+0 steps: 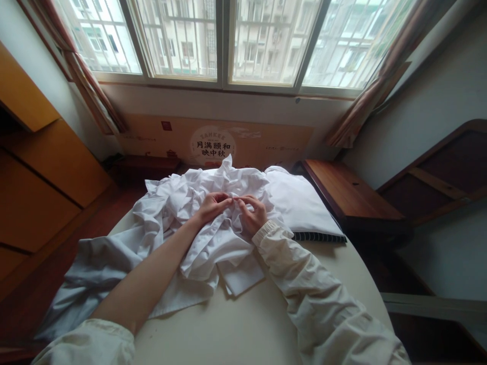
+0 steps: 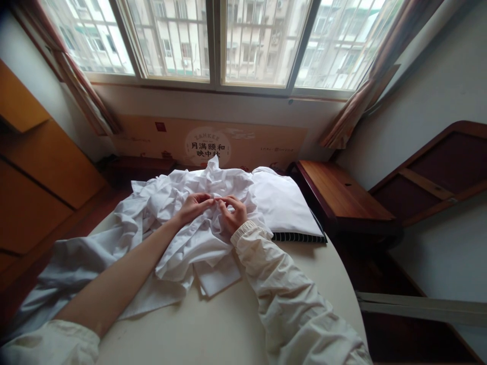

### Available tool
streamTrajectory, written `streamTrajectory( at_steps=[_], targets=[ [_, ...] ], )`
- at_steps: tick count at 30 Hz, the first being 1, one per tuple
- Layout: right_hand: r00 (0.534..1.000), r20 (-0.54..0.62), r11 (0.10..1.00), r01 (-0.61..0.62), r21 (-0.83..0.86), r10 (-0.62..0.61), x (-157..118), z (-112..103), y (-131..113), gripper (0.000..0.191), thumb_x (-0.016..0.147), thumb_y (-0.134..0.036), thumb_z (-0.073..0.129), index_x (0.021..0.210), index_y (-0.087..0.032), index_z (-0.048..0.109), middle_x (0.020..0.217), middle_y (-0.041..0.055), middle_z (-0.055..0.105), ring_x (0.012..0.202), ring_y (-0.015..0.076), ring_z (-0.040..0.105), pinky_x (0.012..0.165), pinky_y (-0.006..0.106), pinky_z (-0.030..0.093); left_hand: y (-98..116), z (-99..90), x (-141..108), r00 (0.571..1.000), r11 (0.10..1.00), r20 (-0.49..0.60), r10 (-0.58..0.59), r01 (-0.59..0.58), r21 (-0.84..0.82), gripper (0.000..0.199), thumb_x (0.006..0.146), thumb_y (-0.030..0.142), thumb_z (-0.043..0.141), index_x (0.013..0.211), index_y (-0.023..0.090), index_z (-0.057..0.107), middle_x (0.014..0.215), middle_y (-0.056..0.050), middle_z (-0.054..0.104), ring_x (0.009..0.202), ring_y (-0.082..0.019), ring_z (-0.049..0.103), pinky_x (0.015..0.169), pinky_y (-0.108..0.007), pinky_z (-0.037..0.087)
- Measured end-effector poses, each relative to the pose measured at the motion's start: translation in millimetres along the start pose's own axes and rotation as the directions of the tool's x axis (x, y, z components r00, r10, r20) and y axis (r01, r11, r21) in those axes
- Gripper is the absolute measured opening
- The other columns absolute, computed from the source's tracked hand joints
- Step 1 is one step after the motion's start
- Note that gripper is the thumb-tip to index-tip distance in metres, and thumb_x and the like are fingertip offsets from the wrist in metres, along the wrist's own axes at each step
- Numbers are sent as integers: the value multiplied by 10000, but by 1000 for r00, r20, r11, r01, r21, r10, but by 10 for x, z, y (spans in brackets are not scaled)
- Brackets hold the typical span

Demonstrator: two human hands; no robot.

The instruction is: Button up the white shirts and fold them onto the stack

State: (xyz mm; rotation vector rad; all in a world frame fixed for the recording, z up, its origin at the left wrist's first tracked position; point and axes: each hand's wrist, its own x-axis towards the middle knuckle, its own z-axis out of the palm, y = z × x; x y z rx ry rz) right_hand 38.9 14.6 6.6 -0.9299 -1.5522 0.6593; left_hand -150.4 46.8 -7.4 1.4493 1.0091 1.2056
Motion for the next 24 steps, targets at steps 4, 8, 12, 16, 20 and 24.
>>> streamTrajectory(
  at_steps=[4,8,12,16,20,24],
  targets=[
    [994,4,988,-110,111,110,18,8,14,373,978,-553,637,937,-251,853,1019,99,816,1007,274,743,955,416,585,15,12,-7,1000,1000,-11,-3,3,21,437,775,565,853,886,146,798,802,-41,746,666,-143,606,586,-238,453],
    [984,28,973,-181,143,179,17,26,24,289,892,-493,733,941,-237,858,969,77,830,918,255,739,901,399,582,49,28,-24,999,1000,33,5,-5,2,435,794,560,839,887,138,785,784,-32,725,647,-128,578,565,-225,423],
    [985,15,973,-172,151,172,9,40,25,207,849,-419,759,902,-239,848,910,57,817,826,219,703,833,363,565,47,30,-21,999,1000,20,26,-26,-2,430,787,552,850,889,139,784,809,-36,735,686,-138,602,607,-233,449],
    [988,13,980,-156,126,155,11,50,45,239,835,-460,786,893,-230,816,902,54,803,771,196,674,755,334,549,54,19,-15,999,999,29,39,-40,18,429,805,551,841,915,137,802,862,-54,766,748,-165,647,678,-254,493],
    [988,-3,983,-156,96,157,18,63,80,342,817,-546,814,915,-221,779,899,58,788,761,194,671,709,321,548,104,18,-36,996,998,67,61,-62,12,415,843,546,818,926,140,818,884,-64,781,788,-180,668,716,-266,509],
    [985,-24,982,-166,88,169,16,68,111,388,820,-575,821,952,-212,787,902,66,788,766,200,676,710,327,556,131,28,-57,996,998,76,54,-55,13,413,844,539,824,951,140,823,895,-66,787,781,-181,678,710,-266,511]
  ],
)
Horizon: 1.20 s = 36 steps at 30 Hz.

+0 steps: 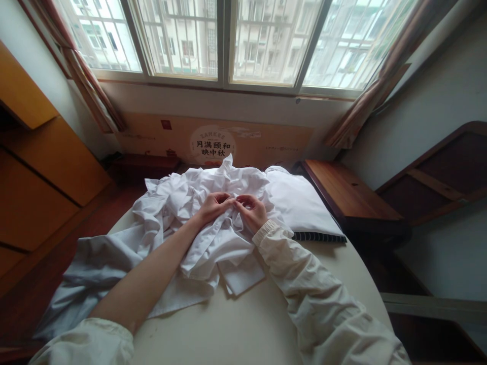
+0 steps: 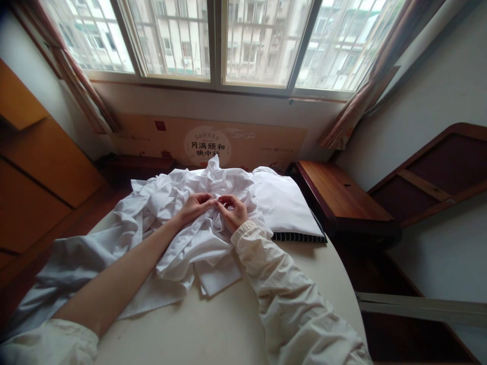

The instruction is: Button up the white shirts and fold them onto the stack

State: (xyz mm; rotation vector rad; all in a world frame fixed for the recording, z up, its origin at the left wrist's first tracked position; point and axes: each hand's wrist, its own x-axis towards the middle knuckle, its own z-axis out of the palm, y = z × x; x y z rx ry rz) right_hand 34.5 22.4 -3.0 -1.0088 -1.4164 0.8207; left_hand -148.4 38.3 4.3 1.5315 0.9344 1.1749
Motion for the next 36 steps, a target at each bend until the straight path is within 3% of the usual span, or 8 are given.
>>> streamTrajectory(
  at_steps=[3,10,23,30,36],
  targets=[
    [1000,-5,998,18,-60,-18,-9,-11,2,380,844,-580,804,968,-221,813,919,68,800,747,205,675,722,345,566,-16,5,4,1000,1000,-20,10,-10,-7,415,834,536,827,969,143,828,924,-75,798,801,-190,692,732,-276,531],
    [976,56,916,217,-337,-211,-49,-43,-45,305,964,-492,681,1033,-239,837,980,81,792,758,215,696,811,381,573,-20,1,4,999,1000,-40,20,-20,-15,399,824,511,836,962,137,825,929,-83,801,804,-188,699,740,-278,543],
    [978,39,898,205,-389,-206,-31,-51,55,284,1001,-465,648,1031,-281,863,960,64,806,779,228,701,818,373,565,-35,24,0,994,999,-105,36,-32,35,413,810,537,855,958,154,807,892,-65,788,748,-172,684,676,-263,518],
    [971,65,863,234,-447,-230,-60,-38,31,317,1030,-489,637,1095,-278,864,958,68,787,771,213,685,816,351,543,-11,-8,28,1000,1000,-28,10,-10,16,462,833,584,809,953,138,812,929,-88,793,827,-200,697,774,-295,541],
    [939,188,784,343,-517,-287,-71,-59,12,295,1062,-426,608,1199,-299,836,1031,85,791,937,255,696,960,385,518,-66,-33,58,999,1000,42,3,-3,3,473,861,618,759,918,149,758,888,-56,751,814,-184,663,763,-281,525]
  ],
)
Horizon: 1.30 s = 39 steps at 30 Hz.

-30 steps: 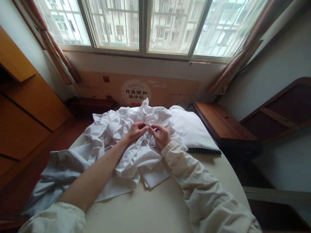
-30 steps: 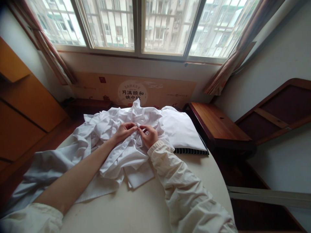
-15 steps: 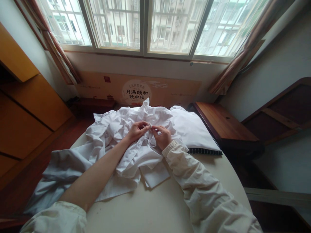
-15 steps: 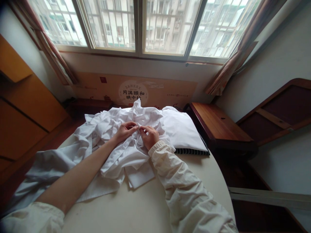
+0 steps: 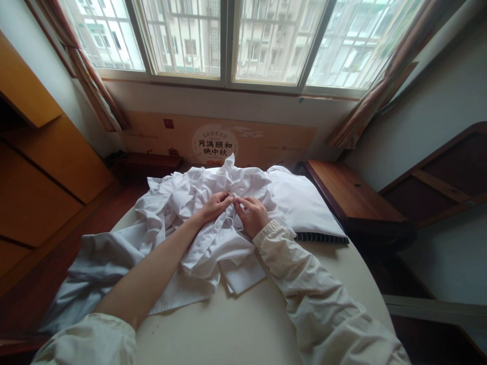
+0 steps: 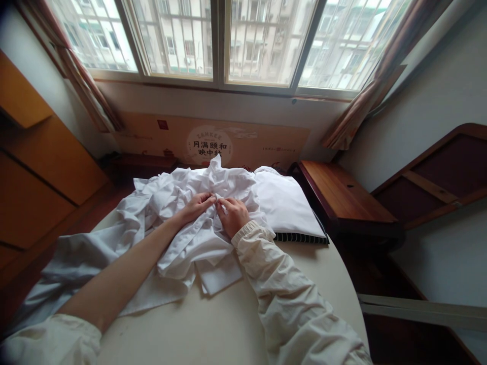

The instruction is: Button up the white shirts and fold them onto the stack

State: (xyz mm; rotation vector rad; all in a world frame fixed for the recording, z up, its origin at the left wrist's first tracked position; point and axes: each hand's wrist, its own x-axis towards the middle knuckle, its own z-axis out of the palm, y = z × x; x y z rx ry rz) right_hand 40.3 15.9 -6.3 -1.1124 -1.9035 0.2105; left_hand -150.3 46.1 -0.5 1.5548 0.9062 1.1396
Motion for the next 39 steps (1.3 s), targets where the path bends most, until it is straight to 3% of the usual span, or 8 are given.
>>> streamTrajectory(
  at_steps=[5,17,26,29,34,39],
  targets=[
    [997,13,990,73,-123,-72,4,-15,-15,276,1069,-346,602,1197,-255,829,1036,106,801,990,282,701,1008,412,503,-11,-20,15,999,999,45,-26,27,-30,496,852,634,768,916,142,749,880,-55,737,804,-181,648,747,-278,513],
    [989,34,950,146,-275,-143,-11,-22,-4,197,1072,-300,623,1075,-252,814,981,66,794,920,240,702,1168,432,427,5,-27,7,993,989,45,-105,110,-101,480,807,598,825,871,131,733,806,-24,693,729,-146,581,690,-258,444],
    [989,57,974,143,-178,-135,32,-105,-49,196,1080,-299,580,997,-219,738,927,66,721,866,231,654,937,360,485,76,-10,-30,997,998,38,-65,65,-1,449,817,571,847,913,138,778,864,-35,724,791,-163,616,723,-253,450],
    [992,51,985,120,-125,-114,34,-119,-77,202,1078,-309,571,971,-225,720,915,64,700,845,227,639,877,345,490,122,-22,-52,989,982,60,-138,144,-123,415,812,527,871,901,134,772,851,-32,718,770,-146,618,706,-238,441],
    [999,18,998,49,46,-49,43,-75,-54,215,1079,-355,557,1008,-240,724,943,55,727,793,208,656,868,353,523,232,-32,-71,960,877,119,-254,281,-391,343,740,396,944,893,155,754,847,-8,714,731,-122,635,696,-227,461],
    [995,1,963,-95,251,98,67,-16,17,245,1054,-429,571,1020,-252,737,985,53,788,873,235,727,870,378,575,204,-31,-38,959,868,41,-280,272,-415,368,674,382,986,886,157,786,861,-21,756,734,-132,660,708,-239,483]
  ],
)
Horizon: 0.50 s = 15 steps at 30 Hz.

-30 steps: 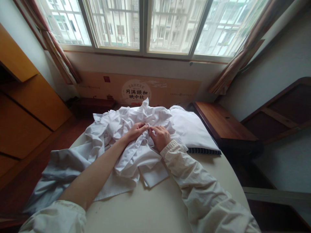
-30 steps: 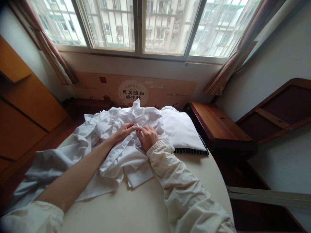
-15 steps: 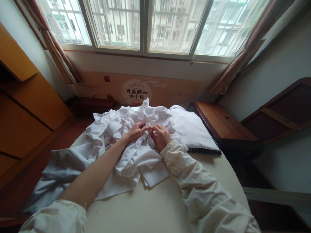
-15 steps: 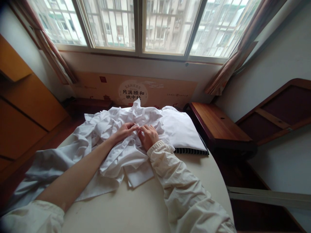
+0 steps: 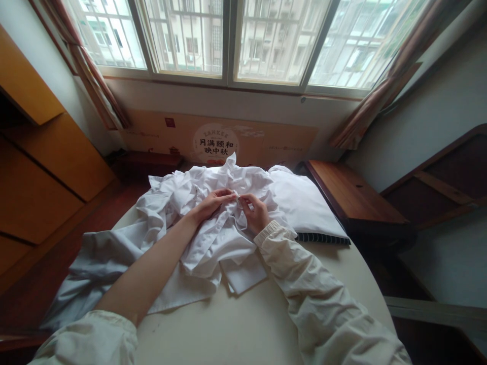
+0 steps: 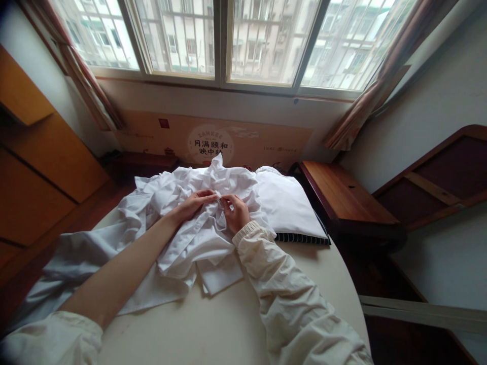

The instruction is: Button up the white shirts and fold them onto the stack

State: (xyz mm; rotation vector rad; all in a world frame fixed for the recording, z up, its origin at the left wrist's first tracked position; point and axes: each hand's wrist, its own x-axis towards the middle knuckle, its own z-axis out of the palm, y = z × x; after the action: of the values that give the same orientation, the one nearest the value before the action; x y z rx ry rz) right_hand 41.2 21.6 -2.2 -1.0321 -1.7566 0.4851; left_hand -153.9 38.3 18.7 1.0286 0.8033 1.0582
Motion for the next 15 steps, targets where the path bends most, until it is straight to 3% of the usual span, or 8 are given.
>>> streamTrajectory(
  at_steps=[3,8,15],
  targets=[
    [999,-28,998,-29,56,30,6,10,0,275,1052,-450,556,1107,-250,736,1032,65,806,934,251,745,883,390,588,-49,-34,43,999,1000,-11,31,-31,-4,392,697,418,978,930,152,808,898,-40,781,750,-139,676,719,-242,499],
    [1000,-21,997,-3,83,5,-3,16,-40,350,984,-460,664,1261,-247,644,1047,66,797,837,226,747,805,368,595,-55,-35,55,999,998,-46,27,-30,-49,457,701,465,970,982,145,804,889,-57,793,723,-162,696,701,-269,535],
    [996,-25,996,86,-7,-86,-5,5,-85,135,920,-365,686,881,-237,669,840,25,719,692,183,633,745,344,545,-18,-7,63,984,993,-137,118,-119,4,454,685,495,961,904,155,753,825,-20,759,716,-141,659,676,-247,515]
  ],
)
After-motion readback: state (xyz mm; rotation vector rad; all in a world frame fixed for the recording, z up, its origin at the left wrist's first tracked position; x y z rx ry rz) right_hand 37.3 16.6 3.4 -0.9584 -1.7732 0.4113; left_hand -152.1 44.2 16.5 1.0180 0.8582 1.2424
